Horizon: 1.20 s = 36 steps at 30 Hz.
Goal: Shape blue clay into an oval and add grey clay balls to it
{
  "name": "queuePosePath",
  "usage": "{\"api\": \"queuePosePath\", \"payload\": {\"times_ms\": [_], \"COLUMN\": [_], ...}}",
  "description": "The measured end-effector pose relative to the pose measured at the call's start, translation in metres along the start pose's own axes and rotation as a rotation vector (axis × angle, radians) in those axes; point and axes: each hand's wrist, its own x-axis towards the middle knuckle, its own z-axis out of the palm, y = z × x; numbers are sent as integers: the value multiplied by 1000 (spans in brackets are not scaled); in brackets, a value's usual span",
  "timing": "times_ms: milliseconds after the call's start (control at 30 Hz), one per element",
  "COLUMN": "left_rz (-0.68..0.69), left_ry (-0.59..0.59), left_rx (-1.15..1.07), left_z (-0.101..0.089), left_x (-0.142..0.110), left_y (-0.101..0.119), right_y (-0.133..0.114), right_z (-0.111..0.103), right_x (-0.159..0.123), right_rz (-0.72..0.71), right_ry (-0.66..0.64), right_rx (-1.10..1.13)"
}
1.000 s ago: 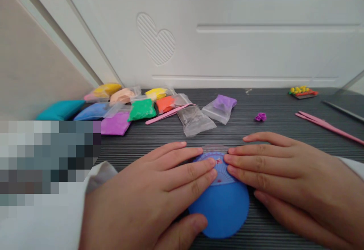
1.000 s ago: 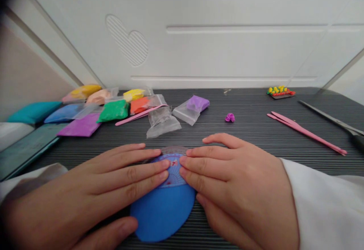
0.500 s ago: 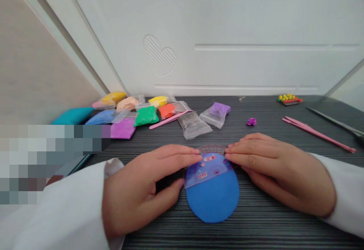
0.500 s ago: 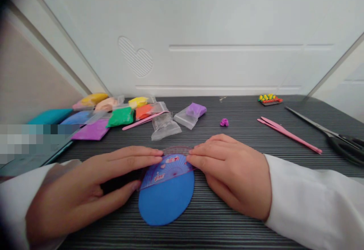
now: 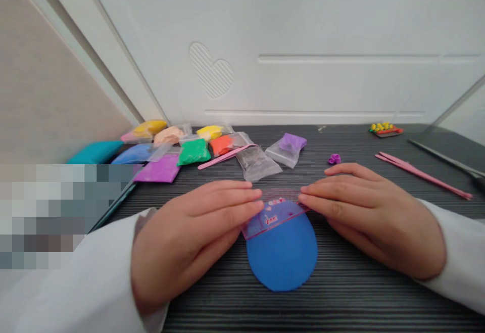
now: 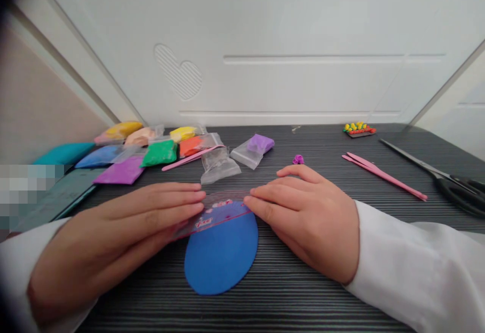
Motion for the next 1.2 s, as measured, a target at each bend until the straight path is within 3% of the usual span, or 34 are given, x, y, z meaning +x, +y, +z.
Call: {"api": "queuePosePath", "payload": {"times_ms": [167, 500, 1033, 1200], "left_rz": [143, 237, 127, 111], "left_ry": [-41, -159, -159, -230], "left_rx": [193, 230, 54, -7], "left_z": [-1, -4, 2, 1], "left_x": [-11, -16, -10, -16], "left_y": [9, 5, 13, 10], "right_y": [-5, -8, -4, -5], "right_z": [4, 8, 4, 3], "right_x": [1, 1, 7, 7], "right_rz": [11, 5, -83, -58], "right_ry": [49, 32, -138, -173], "right_rx": [-2, -9, 19, 54]}}
